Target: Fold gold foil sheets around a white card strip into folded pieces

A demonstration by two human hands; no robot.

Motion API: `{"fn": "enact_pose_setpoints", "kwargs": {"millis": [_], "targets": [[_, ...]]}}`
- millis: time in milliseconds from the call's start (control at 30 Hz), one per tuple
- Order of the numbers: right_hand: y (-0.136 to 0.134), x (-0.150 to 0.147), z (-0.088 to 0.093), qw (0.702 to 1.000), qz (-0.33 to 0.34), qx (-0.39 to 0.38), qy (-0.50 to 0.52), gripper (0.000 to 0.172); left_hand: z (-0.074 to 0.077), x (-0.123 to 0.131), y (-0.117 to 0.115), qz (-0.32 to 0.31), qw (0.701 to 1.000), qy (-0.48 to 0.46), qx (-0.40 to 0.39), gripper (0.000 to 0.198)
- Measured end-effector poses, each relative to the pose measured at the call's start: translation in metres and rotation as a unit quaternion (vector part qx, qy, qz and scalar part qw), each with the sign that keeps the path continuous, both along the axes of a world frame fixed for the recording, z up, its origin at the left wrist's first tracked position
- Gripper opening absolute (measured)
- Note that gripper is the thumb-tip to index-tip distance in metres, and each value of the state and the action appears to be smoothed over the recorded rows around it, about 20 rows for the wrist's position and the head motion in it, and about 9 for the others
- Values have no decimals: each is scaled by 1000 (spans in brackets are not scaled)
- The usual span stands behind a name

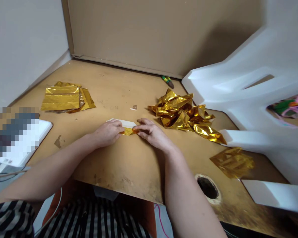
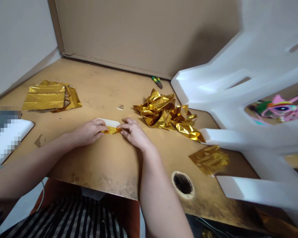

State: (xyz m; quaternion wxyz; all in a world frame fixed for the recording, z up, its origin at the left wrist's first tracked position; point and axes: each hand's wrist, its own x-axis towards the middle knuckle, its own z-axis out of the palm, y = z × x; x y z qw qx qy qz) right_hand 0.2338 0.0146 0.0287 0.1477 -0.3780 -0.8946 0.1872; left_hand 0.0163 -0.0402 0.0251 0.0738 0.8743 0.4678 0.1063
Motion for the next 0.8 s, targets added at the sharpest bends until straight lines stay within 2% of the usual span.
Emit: {"fn": "enact_pose_setpoints", "kwargs": {"millis": [367, 633, 800], "targets": [[1, 1, -3, 998, -30, -34, 38, 18, 13, 15, -8, -18, 995, 100, -21, 28], [4, 0, -11, 995, -49, -33, 77, 14, -1, 16, -11, 1, 997, 75, 7, 29], [4, -3, -13, 995, -60, -19, 75, 13, -4, 17, -14, -7, 996, 84, 27, 42]]}}
